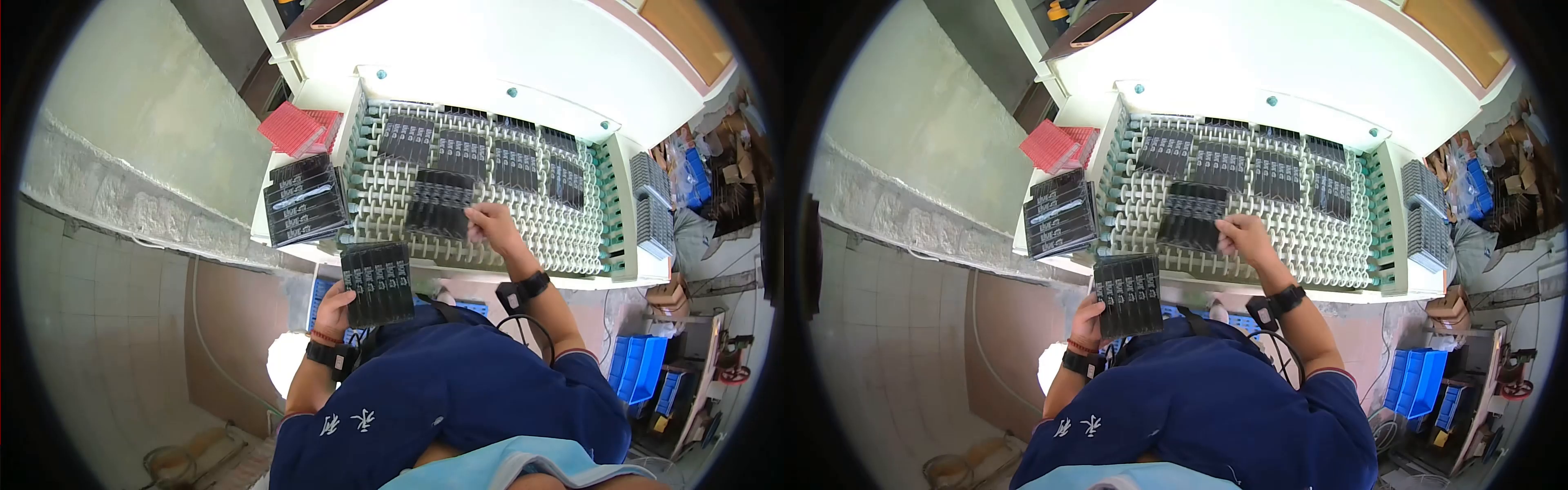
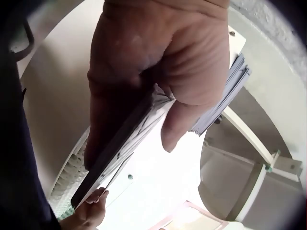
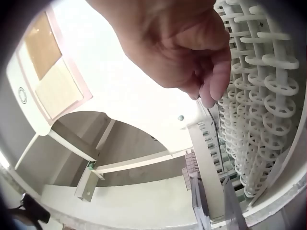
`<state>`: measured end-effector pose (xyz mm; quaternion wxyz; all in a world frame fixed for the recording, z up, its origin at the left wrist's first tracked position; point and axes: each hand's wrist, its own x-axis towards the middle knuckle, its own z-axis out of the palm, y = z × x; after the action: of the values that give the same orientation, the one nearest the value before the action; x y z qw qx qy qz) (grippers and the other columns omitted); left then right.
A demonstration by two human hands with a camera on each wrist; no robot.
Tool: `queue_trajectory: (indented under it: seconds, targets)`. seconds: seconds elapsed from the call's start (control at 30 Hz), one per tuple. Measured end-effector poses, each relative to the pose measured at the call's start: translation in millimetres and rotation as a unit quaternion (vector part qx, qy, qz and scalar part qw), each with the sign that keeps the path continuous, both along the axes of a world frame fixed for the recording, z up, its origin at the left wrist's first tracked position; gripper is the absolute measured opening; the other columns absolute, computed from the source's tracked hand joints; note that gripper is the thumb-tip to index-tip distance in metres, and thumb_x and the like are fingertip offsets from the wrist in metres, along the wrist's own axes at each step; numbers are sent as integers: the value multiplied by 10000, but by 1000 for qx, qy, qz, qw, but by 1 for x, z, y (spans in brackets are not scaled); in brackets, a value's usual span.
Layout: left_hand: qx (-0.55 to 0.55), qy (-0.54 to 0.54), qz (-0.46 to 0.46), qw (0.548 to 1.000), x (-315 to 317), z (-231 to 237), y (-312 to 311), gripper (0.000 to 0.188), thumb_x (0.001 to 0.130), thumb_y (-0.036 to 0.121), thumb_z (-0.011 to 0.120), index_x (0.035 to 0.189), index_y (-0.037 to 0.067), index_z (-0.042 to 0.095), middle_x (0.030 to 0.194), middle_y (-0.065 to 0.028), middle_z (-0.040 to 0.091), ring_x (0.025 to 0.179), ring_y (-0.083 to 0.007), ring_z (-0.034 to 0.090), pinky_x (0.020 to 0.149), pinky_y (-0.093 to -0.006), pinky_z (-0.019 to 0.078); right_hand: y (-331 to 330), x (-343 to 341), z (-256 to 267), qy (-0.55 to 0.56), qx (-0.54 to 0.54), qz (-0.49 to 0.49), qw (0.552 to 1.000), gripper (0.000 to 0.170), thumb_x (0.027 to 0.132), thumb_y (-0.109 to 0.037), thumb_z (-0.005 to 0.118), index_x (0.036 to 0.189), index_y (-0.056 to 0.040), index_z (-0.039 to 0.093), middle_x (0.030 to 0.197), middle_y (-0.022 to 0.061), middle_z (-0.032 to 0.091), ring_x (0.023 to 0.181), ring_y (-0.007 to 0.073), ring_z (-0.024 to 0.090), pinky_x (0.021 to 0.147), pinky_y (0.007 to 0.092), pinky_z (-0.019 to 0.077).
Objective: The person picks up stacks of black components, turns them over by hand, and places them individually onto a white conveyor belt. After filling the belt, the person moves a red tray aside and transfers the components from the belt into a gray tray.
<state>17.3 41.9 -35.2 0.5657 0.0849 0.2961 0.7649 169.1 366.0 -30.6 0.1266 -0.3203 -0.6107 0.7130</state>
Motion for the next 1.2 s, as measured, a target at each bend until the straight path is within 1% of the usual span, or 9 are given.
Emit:
queue_trajectory:
  seconds: [0.17, 0.43, 0.57, 0.6, 0.67, 0.73, 0.83, 1.1, 1.2]
  targets:
    - [35, -30, -33, 998, -4, -9, -10, 488, 773, 39, 521, 1222, -130, 427, 1176, -222, 559, 1071, -308, 567, 945, -397, 437, -30, -67, -17, -11, -28, 33, 999, 211, 871, -152, 602, 806, 48, 621, 621, 76, 606, 506, 133, 597, 446, 246, 499]
    - [-40, 16, -19, 999, -8, -1, -3, 395, 811, 48, 568, 1168, -102, 491, 1106, -193, 604, 983, -270, 614, 876, -366, 489, -2, -10, 5, -74, 77, -35, 994, 239, 880, -155, 582, 811, 66, 640, 616, 74, 613, 491, 131, 601, 391, 230, 467]
    - [-85, 44, -31, 995, -6, 7, 19, 358, 816, 48, 595, 1141, -78, 514, 1061, -163, 624, 939, -236, 629, 838, -348, 511, 16, 32, 5, -211, 336, -16, 918, 285, 838, -263, 630, 868, 17, 669, 663, 98, 651, 558, 193, 631, 548, 323, 508]
    - [-96, 51, -34, 993, -5, 8, 27, 353, 815, 44, 599, 1138, -73, 516, 1052, -155, 627, 931, -228, 630, 831, -345, 514, 12, 38, -3, -157, 379, -59, 910, 339, 797, -346, 665, 908, -27, 681, 731, 103, 669, 601, 223, 632, 617, 346, 504]
    - [-107, 76, -42, 990, -2, 6, 44, 337, 816, 40, 605, 1124, -66, 521, 1033, -139, 631, 906, -214, 635, 806, -334, 524, -6, 39, -1, -137, 367, -36, 920, 372, 784, -359, 688, 927, -15, 678, 766, 111, 672, 592, 195, 625, 594, 323, 503]
    - [-106, 88, -64, 988, -2, -3, 60, 311, 824, 32, 602, 1110, -61, 522, 1016, -121, 634, 868, -195, 642, 767, -323, 539, -37, 33, 4, -72, 140, 60, 986, 356, 782, -297, 717, 958, 8, 664, 765, 90, 666, 590, 130, 622, 514, 252, 499]
    - [-82, 92, -91, 988, 1, -7, 80, 320, 837, 48, 596, 1131, -53, 520, 1058, -136, 624, 905, -205, 636, 808, -327, 529, -57, 35, 7, -45, -3, 79, 996, 235, 828, -202, 668, 895, 23, 661, 676, 72, 632, 543, 104, 600, 476, 222, 502]
    - [-60, 50, -70, 994, 7, -4, 77, 335, 850, 39, 531, 1155, -88, 478, 1065, -167, 613, 941, -239, 625, 834, -351, 515, 63, 116, -11, -50, 69, -183, 979, 201, 853, -147, 621, 841, 49, 663, 619, 53, 603, 485, 96, 557, 432, 217, 464]
    - [-10, 19, -62, 998, 10, 2, 73, 382, 815, 26, 468, 1175, -100, 472, 1088, -200, 602, 1003, -285, 603, 894, -381, 479, 92, 134, -16, -168, 231, -187, 940, 205, 840, -158, 639, 808, 41, 675, 576, 33, 581, 463, 79, 519, 418, 219, 413]
